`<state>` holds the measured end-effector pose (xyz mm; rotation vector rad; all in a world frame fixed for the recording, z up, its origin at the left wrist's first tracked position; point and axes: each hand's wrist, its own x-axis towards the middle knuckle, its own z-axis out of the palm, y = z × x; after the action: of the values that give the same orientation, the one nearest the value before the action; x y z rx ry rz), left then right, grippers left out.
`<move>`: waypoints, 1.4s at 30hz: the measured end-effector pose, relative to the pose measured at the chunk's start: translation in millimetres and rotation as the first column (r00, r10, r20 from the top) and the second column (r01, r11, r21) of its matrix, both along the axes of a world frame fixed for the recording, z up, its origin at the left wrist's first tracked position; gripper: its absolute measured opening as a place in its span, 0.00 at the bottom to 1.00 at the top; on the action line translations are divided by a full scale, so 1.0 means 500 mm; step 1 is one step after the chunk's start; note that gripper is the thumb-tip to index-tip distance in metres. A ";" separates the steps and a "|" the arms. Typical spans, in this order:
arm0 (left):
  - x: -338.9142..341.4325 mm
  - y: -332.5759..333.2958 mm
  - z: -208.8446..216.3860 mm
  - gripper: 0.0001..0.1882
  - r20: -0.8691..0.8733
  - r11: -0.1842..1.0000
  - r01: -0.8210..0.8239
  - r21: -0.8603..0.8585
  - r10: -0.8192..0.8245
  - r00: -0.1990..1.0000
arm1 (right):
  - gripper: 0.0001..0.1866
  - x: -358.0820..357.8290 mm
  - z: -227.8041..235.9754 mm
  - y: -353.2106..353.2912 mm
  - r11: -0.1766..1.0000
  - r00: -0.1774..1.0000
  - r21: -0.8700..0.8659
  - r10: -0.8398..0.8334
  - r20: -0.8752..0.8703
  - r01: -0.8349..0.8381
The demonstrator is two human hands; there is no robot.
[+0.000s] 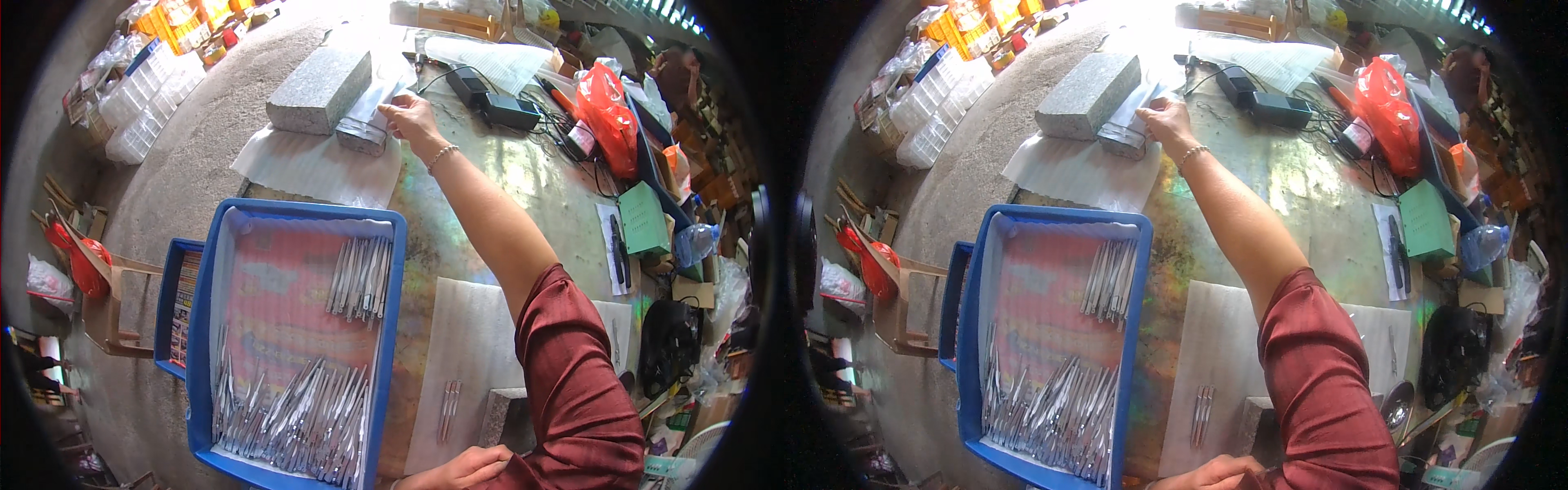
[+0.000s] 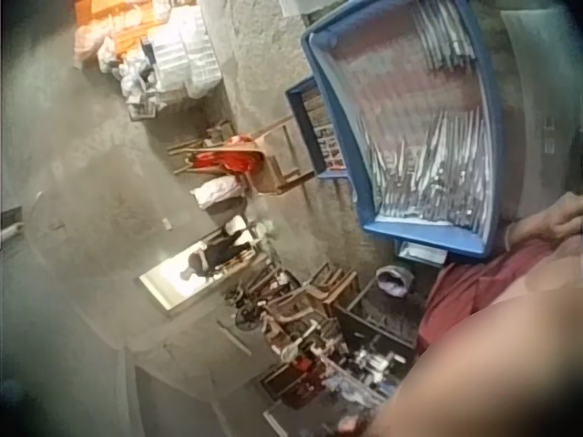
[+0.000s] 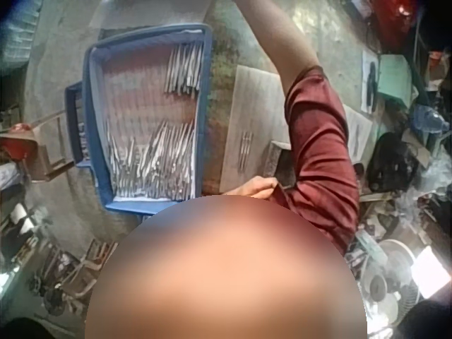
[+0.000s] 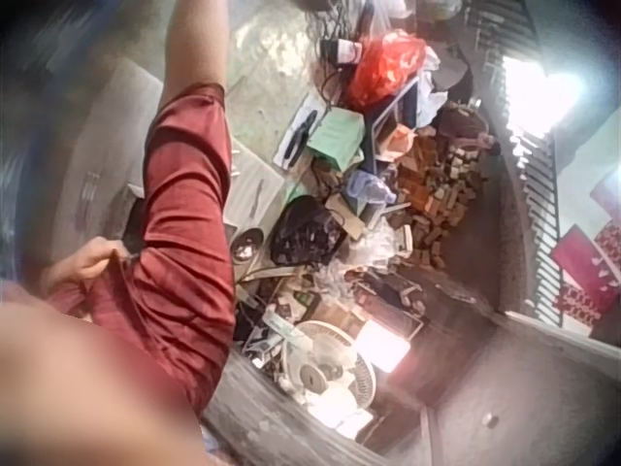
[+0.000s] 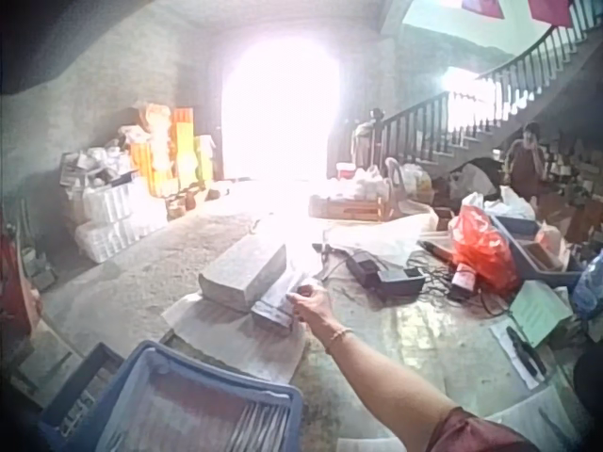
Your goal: The recorder uses a hammer to shape or mark metal rods on a workbench.
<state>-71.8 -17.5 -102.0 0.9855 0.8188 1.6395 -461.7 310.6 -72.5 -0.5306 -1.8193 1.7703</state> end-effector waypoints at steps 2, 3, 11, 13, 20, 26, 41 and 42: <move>0.005 -0.003 -0.008 0.10 0.012 1.000 0.014 0.001 -0.014 1.000 | 0.10 -0.004 -0.007 -0.002 0.996 0.998 0.087 0.012 0.058 -0.017; 0.006 -0.002 -0.011 0.10 0.021 1.000 0.029 0.005 -0.029 0.999 | 0.10 -0.010 -0.014 0.004 0.984 0.993 0.175 0.017 0.114 -0.037; 0.013 0.000 -0.019 0.12 0.060 0.997 0.043 -0.057 -0.040 0.997 | 0.13 -0.027 -0.019 -0.015 0.856 0.987 0.496 -0.088 -0.135 0.144; 0.009 -0.005 -0.020 0.13 0.070 0.997 0.040 -0.065 -0.035 0.997 | 0.13 -0.027 -0.001 -0.031 0.982 0.993 0.184 -0.028 -0.116 0.050; 0.026 -0.008 -0.043 0.11 0.144 0.998 0.047 -0.042 -0.040 0.989 | 0.13 -0.026 -0.002 -0.015 1.000 0.998 0.008 0.027 -0.063 -0.027; 0.046 -0.003 -0.063 0.11 0.232 0.995 0.072 -0.065 -0.056 0.971 | 0.12 -0.031 -0.004 -0.016 0.994 1.000 -0.107 0.004 -0.024 -0.006; 0.080 -0.035 -0.109 0.08 0.398 0.969 0.180 -0.171 -0.100 0.912 | 0.11 -0.058 0.036 -0.017 0.995 1.000 -0.102 0.014 -0.007 -0.014; 0.081 -0.032 -0.118 0.09 0.406 0.946 0.258 -0.196 -0.162 0.900 | 0.11 -0.052 0.028 -0.001 0.996 1.000 -0.094 0.005 0.003 -0.005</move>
<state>-31.2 -33.3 -161.1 0.5301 0.6032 1.4374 -487.5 310.2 -58.7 -0.5662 -1.7467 1.8669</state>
